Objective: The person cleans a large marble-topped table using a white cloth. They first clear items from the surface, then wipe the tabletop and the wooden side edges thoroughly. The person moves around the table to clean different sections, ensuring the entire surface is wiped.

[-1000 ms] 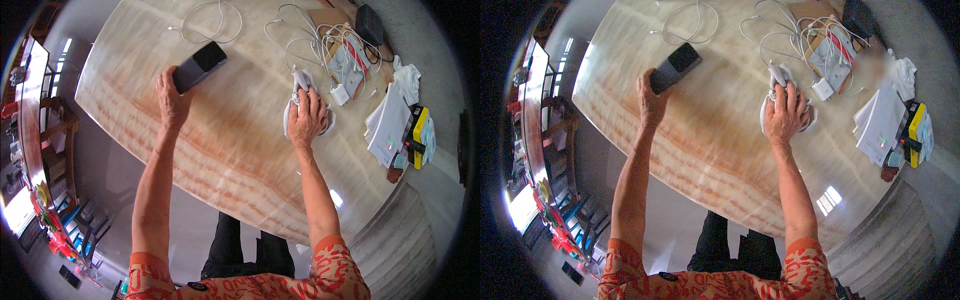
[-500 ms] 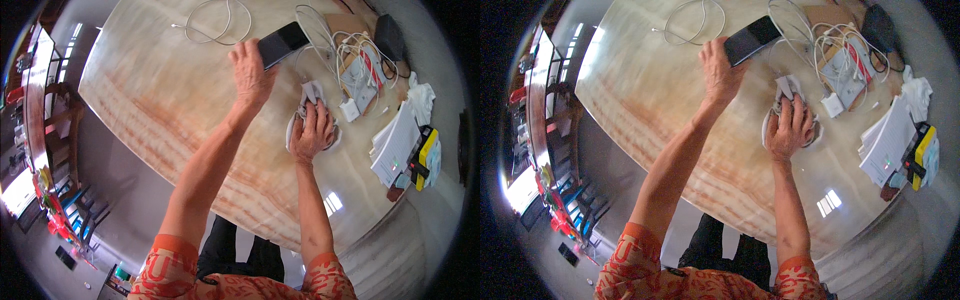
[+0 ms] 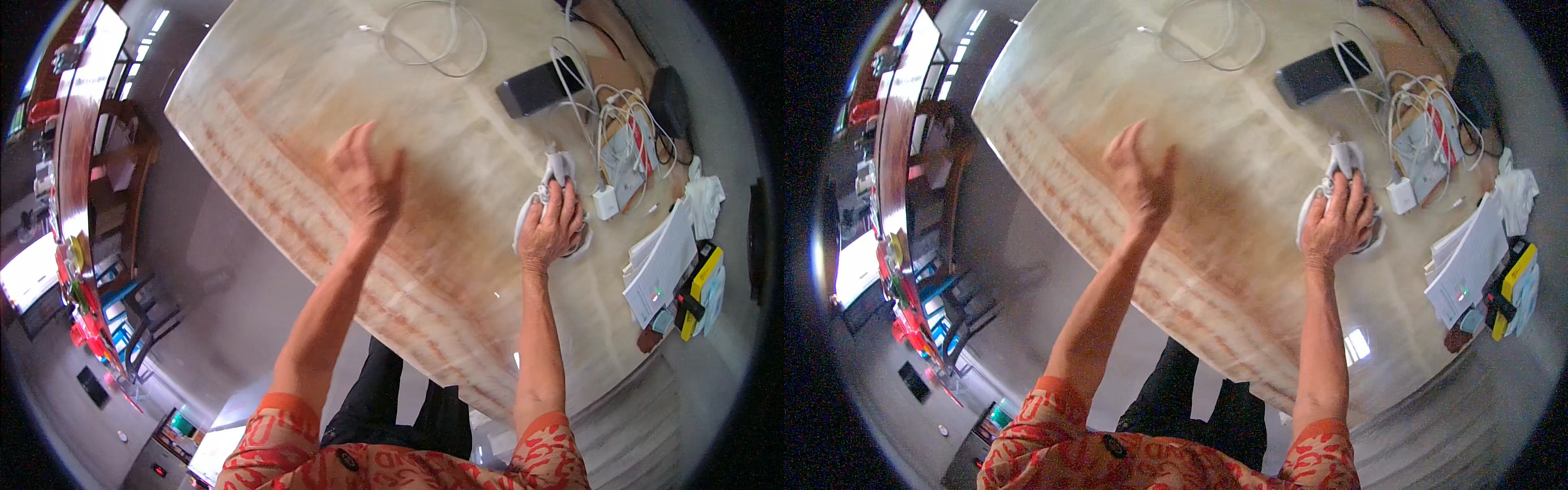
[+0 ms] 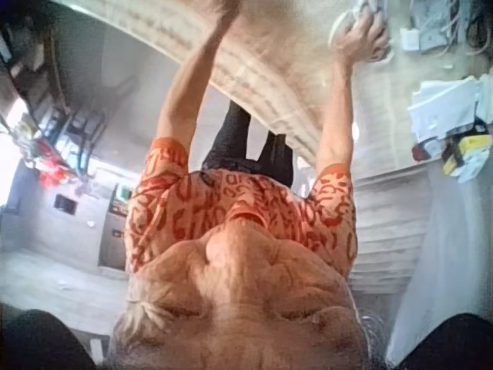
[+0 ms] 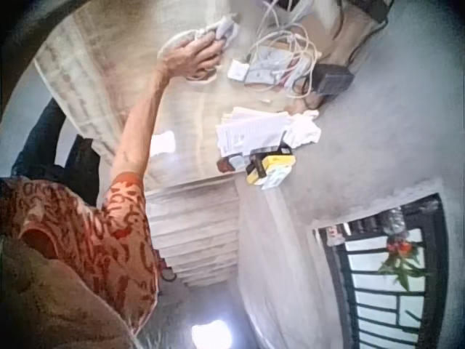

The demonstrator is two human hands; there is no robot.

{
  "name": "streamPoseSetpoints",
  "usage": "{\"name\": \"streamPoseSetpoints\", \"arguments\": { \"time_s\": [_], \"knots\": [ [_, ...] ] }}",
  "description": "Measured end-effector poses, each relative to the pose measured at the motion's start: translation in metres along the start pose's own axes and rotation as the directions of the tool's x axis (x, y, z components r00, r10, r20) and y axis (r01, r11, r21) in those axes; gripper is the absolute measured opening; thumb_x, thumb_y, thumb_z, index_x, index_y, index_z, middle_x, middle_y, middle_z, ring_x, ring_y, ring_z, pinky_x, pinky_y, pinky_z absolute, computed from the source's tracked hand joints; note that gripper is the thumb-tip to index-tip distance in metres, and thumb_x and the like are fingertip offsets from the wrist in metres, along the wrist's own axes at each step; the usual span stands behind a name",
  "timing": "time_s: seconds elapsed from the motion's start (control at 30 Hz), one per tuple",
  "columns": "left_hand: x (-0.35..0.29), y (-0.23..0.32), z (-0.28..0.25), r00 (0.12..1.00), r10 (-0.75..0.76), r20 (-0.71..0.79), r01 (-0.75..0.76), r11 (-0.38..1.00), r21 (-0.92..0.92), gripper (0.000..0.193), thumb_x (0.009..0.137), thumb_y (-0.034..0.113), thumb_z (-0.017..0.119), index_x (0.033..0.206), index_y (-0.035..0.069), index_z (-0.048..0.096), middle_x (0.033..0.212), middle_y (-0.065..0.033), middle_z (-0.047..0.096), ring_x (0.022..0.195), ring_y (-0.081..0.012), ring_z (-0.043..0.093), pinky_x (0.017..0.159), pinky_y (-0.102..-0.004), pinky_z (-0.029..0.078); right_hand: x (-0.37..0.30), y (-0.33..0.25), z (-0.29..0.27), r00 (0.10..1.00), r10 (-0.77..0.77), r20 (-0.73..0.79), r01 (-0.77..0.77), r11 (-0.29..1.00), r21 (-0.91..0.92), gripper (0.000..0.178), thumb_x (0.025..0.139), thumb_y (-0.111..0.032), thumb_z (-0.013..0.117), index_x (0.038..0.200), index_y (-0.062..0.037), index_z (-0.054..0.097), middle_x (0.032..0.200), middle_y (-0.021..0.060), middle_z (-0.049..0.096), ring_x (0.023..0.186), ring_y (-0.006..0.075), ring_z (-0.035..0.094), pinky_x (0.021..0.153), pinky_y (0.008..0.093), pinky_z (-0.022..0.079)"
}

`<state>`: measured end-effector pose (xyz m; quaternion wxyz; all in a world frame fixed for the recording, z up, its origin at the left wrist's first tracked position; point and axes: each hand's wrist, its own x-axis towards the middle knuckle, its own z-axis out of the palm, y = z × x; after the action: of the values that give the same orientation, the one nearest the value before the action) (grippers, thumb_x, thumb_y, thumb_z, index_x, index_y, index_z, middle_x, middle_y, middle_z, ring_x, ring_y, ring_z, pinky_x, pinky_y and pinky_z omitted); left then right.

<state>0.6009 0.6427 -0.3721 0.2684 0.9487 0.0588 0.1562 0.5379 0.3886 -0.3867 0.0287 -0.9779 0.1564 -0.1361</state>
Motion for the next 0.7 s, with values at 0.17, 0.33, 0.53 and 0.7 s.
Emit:
{"name": "streamPoseSetpoints", "arguments": {
  "time_s": [0.17, 0.33, 0.53, 0.7],
  "knots": [
    [-0.065, -0.12, -0.069, 0.926, -0.353, -0.13, 0.377, 0.877, 0.299, 0.065, 0.084, 0.036, 0.065, 0.138, 0.01, 0.039, 0.141, -0.0178, 0.032, 0.133, -0.0341, 0.026, 0.107, -0.0483, 0.021, -0.004, -0.058, 0.006, 0.994, -0.105, -0.002, 0.105, 0.994, -0.016, 0.042, 0.083, -0.027, 0.058, 0.124, -0.0213, 0.054, 0.141, 0.0019, 0.044, 0.123, 0.0305, 0.042, 0.093, 0.0528, 0.034],
    [-0.087, -0.138, -0.069, 0.933, -0.343, -0.114, 0.361, 0.871, 0.333, 0.069, 0.088, 0.037, 0.058, 0.145, 0.012, 0.03, 0.148, -0.0224, 0.022, 0.135, -0.0375, 0.019, 0.111, -0.0488, 0.017, 0.011, -0.125, 0.014, 0.99, -0.138, -0.005, 0.137, 0.99, -0.021, 0.043, 0.082, -0.029, 0.06, 0.123, -0.0198, 0.052, 0.14, 0.0038, 0.043, 0.121, 0.0306, 0.042, 0.089, 0.0523, 0.037],
    [-0.082, -0.13, -0.07, 0.925, -0.36, -0.122, 0.38, 0.881, 0.281, 0.068, 0.087, 0.038, 0.059, 0.144, 0.011, 0.033, 0.149, -0.0198, 0.02, 0.136, -0.0392, 0.019, 0.111, -0.0499, 0.019, 0.026, -0.192, 0.027, 0.969, -0.249, -0.004, 0.248, 0.965, 0.087, 0.044, 0.078, -0.025, 0.062, 0.121, -0.0199, 0.053, 0.137, 0.0046, 0.045, 0.12, 0.0317, 0.042, 0.086, 0.0542, 0.038],
    [-0.081, -0.129, -0.07, 0.921, -0.368, -0.131, 0.389, 0.888, 0.246, 0.068, 0.086, 0.035, 0.061, 0.143, 0.01, 0.034, 0.148, -0.0207, 0.023, 0.135, -0.0387, 0.021, 0.111, -0.0496, 0.02, 0.055, -0.216, 0.042, 0.844, -0.53, -0.08, 0.533, 0.811, 0.242, 0.044, 0.077, -0.026, 0.064, 0.121, -0.0261, 0.058, 0.135, 0.0002, 0.048, 0.118, 0.0293, 0.043, 0.089, 0.0564, 0.037]
  ]
}}
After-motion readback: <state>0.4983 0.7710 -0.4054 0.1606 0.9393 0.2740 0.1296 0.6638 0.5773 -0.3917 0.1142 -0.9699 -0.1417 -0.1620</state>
